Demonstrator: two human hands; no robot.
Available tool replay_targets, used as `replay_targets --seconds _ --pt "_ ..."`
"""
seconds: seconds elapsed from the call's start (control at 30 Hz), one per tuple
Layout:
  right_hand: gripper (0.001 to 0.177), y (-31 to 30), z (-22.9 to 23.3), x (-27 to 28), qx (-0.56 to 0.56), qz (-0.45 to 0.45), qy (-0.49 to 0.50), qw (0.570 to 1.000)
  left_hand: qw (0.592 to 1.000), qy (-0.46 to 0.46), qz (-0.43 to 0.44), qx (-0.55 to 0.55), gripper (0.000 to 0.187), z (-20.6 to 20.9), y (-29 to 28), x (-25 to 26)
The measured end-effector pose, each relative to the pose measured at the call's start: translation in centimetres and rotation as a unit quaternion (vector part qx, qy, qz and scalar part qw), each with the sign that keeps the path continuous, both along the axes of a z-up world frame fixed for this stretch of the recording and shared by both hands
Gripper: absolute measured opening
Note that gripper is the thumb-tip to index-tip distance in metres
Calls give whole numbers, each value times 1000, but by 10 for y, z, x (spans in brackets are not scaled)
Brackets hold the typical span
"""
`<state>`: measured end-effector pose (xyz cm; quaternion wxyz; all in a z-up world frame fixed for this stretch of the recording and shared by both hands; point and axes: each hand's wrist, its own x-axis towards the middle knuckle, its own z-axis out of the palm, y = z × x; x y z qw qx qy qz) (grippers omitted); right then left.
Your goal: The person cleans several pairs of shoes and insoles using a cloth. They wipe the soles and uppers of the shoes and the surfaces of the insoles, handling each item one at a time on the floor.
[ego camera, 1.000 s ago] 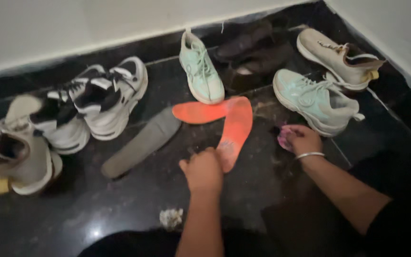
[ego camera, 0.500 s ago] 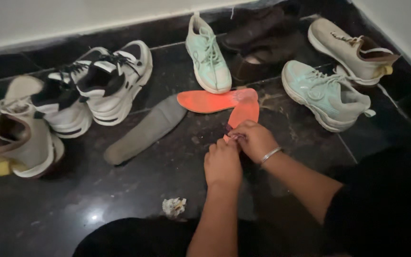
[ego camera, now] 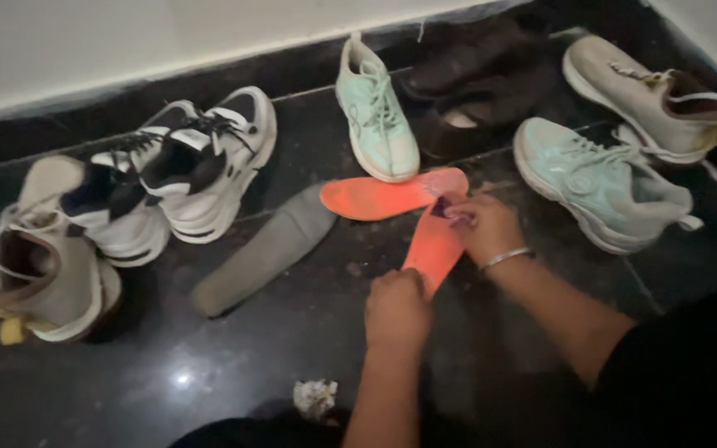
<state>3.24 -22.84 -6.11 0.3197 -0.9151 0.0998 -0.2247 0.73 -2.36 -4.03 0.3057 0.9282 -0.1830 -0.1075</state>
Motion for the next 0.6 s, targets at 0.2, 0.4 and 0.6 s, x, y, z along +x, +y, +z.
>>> replay_targets --seconds 0.2,0.4,0.6 --pt "18 50 10 -54 -57 73 10 996 1000 -9 2 20 19 12 -1 -2" --pt "21 74 39 -79 -3 63 84 994 998 -50 7 21 43 18 7 -17" --pt "23 96 45 -64 -12 52 139 989 998 17 53 -42 52 16 16 -11"
